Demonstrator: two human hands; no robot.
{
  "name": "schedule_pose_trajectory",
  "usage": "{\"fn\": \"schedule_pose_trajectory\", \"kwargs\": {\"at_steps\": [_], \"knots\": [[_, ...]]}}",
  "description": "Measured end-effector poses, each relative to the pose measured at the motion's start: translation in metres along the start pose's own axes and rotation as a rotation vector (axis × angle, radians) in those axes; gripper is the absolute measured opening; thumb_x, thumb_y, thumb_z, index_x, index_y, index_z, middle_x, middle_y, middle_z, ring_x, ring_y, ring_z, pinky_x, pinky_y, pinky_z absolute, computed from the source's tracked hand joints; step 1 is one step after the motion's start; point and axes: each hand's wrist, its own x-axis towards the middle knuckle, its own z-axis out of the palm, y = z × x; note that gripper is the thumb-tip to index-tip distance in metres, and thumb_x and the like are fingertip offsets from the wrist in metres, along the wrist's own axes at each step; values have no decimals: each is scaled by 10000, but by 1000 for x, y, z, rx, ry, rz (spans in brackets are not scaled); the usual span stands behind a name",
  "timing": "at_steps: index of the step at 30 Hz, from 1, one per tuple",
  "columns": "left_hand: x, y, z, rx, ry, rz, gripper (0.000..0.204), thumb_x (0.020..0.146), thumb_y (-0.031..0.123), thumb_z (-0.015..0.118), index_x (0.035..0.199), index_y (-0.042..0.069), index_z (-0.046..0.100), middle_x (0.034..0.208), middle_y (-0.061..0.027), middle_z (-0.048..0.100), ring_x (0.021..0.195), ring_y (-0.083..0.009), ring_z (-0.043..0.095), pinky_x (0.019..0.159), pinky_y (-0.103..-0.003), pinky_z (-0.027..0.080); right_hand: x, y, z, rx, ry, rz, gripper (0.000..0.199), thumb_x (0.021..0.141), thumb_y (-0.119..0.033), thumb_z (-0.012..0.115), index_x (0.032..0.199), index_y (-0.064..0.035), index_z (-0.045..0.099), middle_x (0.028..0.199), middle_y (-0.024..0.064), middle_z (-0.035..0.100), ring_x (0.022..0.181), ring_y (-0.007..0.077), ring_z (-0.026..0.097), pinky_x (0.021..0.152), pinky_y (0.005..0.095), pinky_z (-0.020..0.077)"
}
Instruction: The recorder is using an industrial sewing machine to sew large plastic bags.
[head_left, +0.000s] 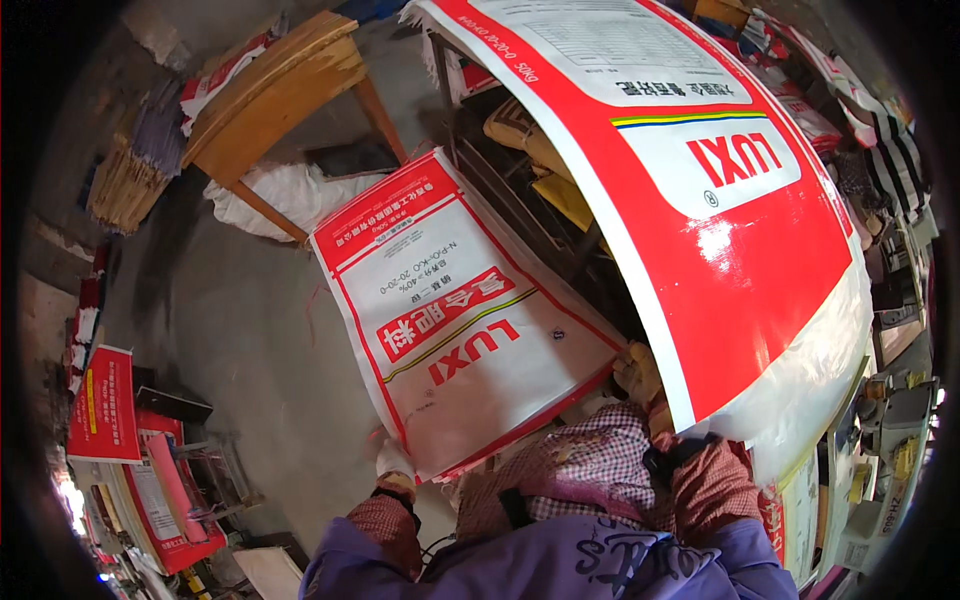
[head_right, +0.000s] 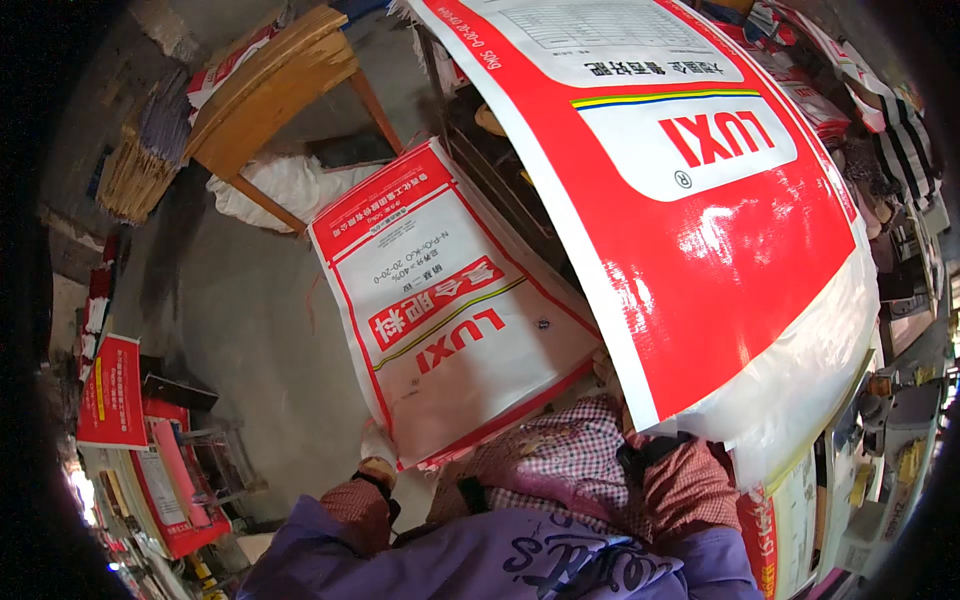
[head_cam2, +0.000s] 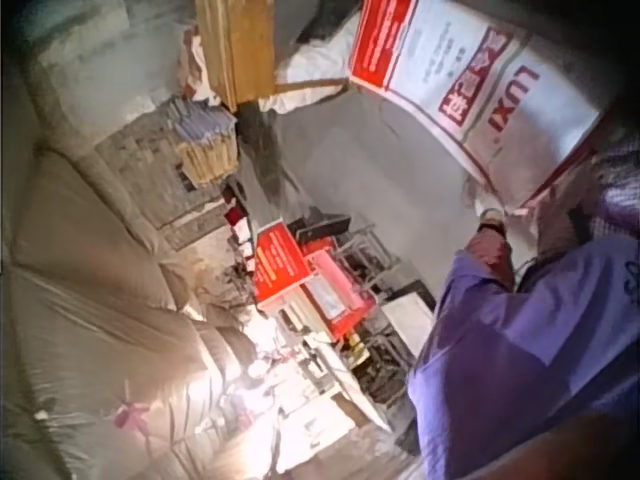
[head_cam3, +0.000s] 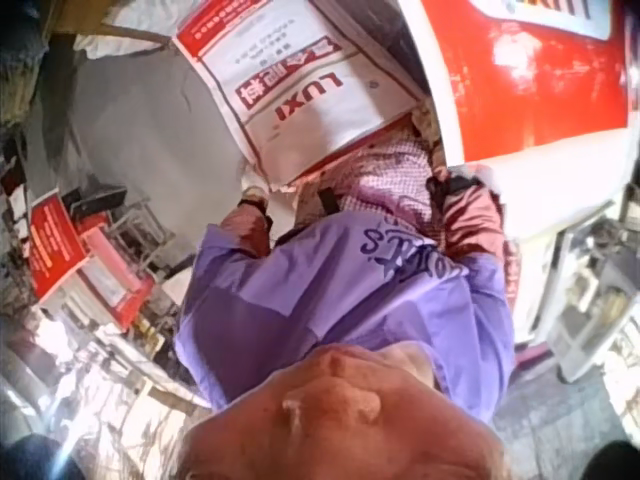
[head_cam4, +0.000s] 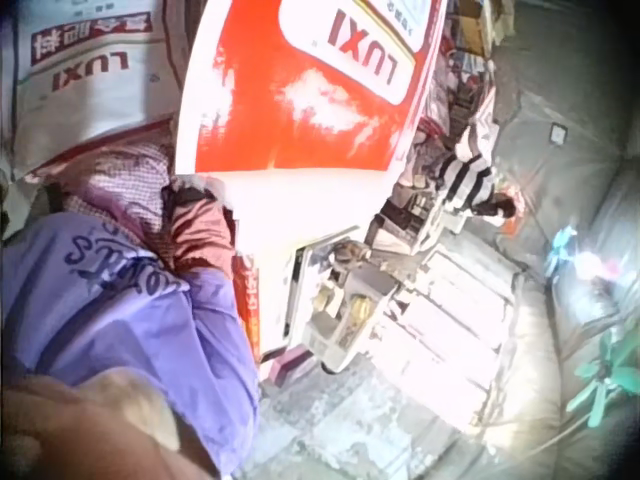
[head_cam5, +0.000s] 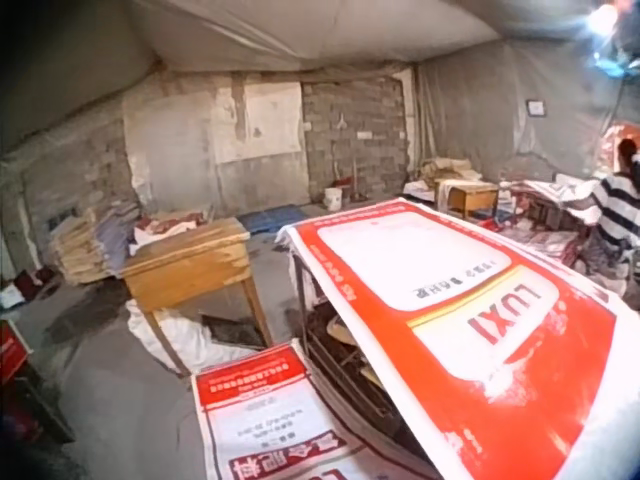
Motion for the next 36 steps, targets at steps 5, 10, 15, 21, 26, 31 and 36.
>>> {"fn": "schedule_pose_trajectory", "kwargs": {"at_steps": [5,10,15,21,26,31,36], "knots": [[64,-58,54,784,-231,246,258,906,191,352,1094,110,509,1134,-76,556,942,-204,570,764,-282,433,-100,27,-46,-52,-20,-179,332,891,-241,445,1158,-44,468,1077,74,528,976,201,508,830,299,424],[38,-9,40,693,-175,364,309,914,215,364,1131,104,554,1158,-67,547,1089,-163,489,887,-337,362,-97,4,-39,-177,40,-281,338,896,-228,430,1181,-47,455,1101,76,523,1009,206,498,860,302,413],[43,-3,36,91,-207,137,282,885,171,385,1058,68,583,1052,-136,595,943,-274,585,782,-382,466,-62,-15,-32,-307,108,-350,346,900,-215,415,1203,-50,441,1125,77,518,1041,211,488,890,304,402],[18,89,-33,160,-15,159,451,723,182,644,1101,-12,493,1165,-235,488,1085,-311,496,864,-409,434,-78,-46,-43,-604,255,-206,357,905,-200,396,1230,-54,426,1154,78,512,1081,217,476,926,307,389],[-70,270,-153,-488,490,1092,335,792,15,546,1117,-23,475,1120,-189,483,1032,-338,483,910,-378,392,-147,-51,-36,-71,34,376,332,878,-220,456,1178,-93,516,1140,87,554,1028,215,534,886,291,420],[-203,385,-200,-376,450,1855,344,697,89,654,1006,-15,545,1081,-148,513,969,-299,506,842,-382,405,-135,-124,-117,144,34,753,273,800,-285,557,1042,-173,613,872,115,639,818,258,618,749,313,477],[-224,431,-155,-101,350,2114,193,663,151,643,786,21,569,941,-93,582,840,-289,546,726,-394,432,-146,-130,-142,173,87,549,233,795,-297,538,929,-133,633,804,91,639,743,251,615,666,330,476]]}}
